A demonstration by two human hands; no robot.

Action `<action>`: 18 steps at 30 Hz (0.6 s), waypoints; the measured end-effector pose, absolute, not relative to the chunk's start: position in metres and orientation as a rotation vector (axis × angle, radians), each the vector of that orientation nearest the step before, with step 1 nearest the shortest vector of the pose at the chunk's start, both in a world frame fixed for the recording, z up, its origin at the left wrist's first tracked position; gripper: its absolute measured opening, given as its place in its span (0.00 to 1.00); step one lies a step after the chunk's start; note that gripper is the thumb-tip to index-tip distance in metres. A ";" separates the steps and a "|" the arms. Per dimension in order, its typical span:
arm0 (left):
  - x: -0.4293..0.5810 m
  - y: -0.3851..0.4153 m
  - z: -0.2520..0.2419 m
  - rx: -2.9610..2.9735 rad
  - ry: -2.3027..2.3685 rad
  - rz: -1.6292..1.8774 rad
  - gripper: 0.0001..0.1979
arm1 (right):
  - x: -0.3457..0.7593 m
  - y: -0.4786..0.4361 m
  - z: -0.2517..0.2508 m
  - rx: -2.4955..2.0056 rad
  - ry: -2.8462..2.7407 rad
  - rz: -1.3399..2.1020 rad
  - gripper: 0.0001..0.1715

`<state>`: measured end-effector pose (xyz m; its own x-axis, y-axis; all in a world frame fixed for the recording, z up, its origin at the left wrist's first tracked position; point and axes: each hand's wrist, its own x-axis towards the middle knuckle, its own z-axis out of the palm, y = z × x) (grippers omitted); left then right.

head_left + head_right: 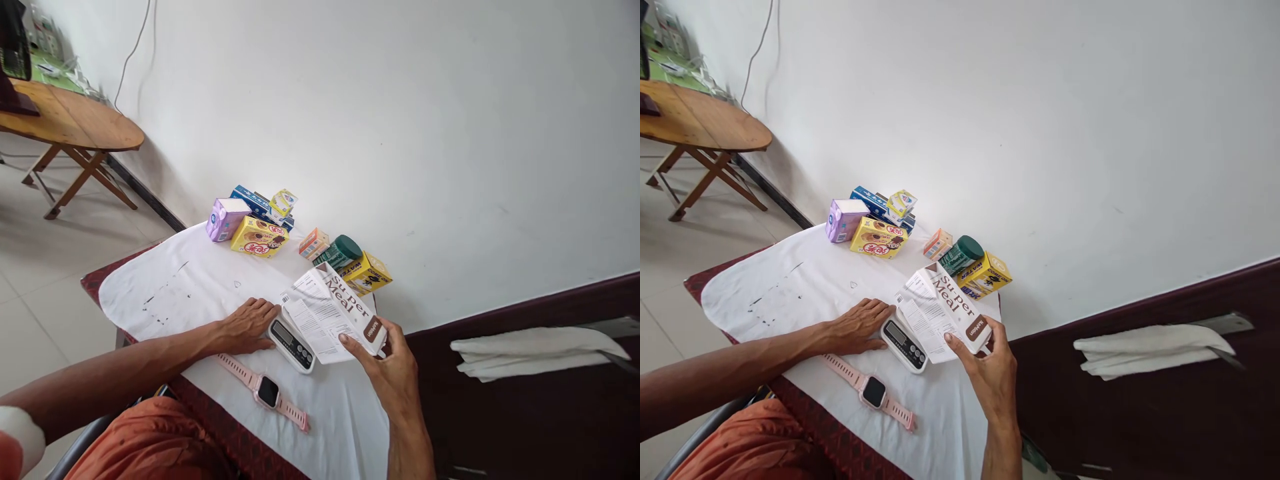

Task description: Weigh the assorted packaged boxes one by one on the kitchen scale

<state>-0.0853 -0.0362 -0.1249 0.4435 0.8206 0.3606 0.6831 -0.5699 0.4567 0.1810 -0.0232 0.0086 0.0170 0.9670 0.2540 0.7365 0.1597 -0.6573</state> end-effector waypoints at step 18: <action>-0.086 -0.038 -0.122 2.447 1.304 0.772 0.29 | 0.206 -0.038 -0.034 -1.590 -1.706 0.797 0.44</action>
<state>-0.0863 -0.0379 -0.1222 0.4550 0.8270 0.3304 0.6871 -0.5620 0.4606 0.2062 -0.0385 -0.0345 -0.0387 0.9973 0.0624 0.5919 0.0732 -0.8027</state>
